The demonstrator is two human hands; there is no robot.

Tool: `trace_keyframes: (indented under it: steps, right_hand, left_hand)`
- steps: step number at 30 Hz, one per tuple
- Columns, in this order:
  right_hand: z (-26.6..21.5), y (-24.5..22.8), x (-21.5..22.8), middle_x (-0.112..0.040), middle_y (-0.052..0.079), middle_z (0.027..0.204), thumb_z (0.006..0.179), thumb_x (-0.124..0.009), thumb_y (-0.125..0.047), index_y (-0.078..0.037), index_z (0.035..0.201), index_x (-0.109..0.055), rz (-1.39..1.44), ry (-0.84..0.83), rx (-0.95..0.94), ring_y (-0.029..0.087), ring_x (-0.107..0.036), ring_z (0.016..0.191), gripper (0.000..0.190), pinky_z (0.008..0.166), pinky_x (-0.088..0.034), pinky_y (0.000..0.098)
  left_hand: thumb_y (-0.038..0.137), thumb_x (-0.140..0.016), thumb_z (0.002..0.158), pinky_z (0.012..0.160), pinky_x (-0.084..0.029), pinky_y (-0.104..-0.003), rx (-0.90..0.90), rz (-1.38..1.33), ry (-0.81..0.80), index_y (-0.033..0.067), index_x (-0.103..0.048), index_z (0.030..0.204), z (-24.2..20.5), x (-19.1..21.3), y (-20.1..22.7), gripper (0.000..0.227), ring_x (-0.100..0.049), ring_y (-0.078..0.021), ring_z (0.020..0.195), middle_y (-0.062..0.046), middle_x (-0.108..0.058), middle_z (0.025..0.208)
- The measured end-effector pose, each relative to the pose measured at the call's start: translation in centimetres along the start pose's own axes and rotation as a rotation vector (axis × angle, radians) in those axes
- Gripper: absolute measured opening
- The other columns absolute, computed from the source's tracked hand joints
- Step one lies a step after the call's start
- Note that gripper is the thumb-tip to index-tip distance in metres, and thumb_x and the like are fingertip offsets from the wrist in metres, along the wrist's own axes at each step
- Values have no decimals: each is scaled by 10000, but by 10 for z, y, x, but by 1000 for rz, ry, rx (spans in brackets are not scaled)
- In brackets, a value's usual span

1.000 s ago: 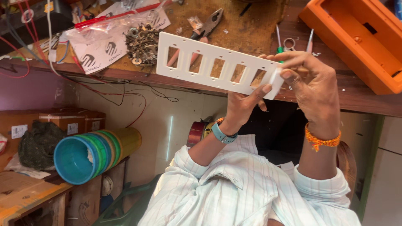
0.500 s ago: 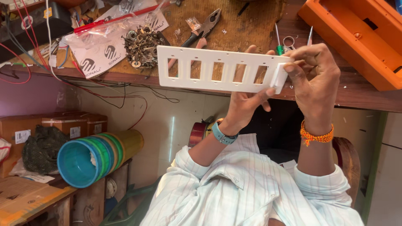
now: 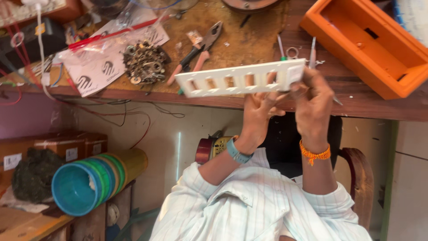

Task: The person uses scissors to trim excess plastic from the edges of a white plastic plate with multiple rectangular cutouts. They rotate the plate and repeatedly snip small pieces, then use a screwdriver to scrape and clean the edges.

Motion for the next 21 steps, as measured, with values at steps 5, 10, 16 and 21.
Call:
trace_keyframes:
  steps: [5,10,16,21]
  right_hand:
    - [15,-29,29,-709,78,1168,1039,-731,-370,55,1328,-593,47,31,79,116,-719,1002,533,760,-589,239]
    - [8,-33,25,-718,76,950,983,-653,-198,13,1296,-694,-255,-44,-90,97,-621,751,380,600,-468,222]
    - [-8,-31,-3,-768,101,1061,1028,-777,-170,8,1356,-701,-225,-269,21,115,-730,925,381,768,-591,210]
    - [-11,-10,-5,-723,104,1209,930,-839,-218,-5,1399,-597,57,-152,2,147,-721,1045,569,874,-631,262]
  left_hand:
    - [121,-681,1109,811,-630,-333,-112,807,-207,5,-747,1218,-48,-23,39,172,-728,-223,886,-130,-795,1060]
    - [28,-734,844,922,-530,-476,-967,1376,-146,32,-611,1172,-78,-74,157,350,-672,-393,1096,-153,-700,1137]
    - [28,-657,977,801,-629,-296,-67,870,-385,31,-547,1480,-15,-48,120,515,-713,-143,920,-67,-725,1065]
    - [105,-676,1046,895,-627,-298,-84,433,-183,-34,-550,1433,-8,-6,79,430,-733,-154,1050,-103,-730,1204]
Point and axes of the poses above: each hand's wrist, its own z-axis towards the middle knuckle, its own x-axis out of the back of the hand, y = z × x, the point moved 8 cm from there along z, towards the middle knuckle
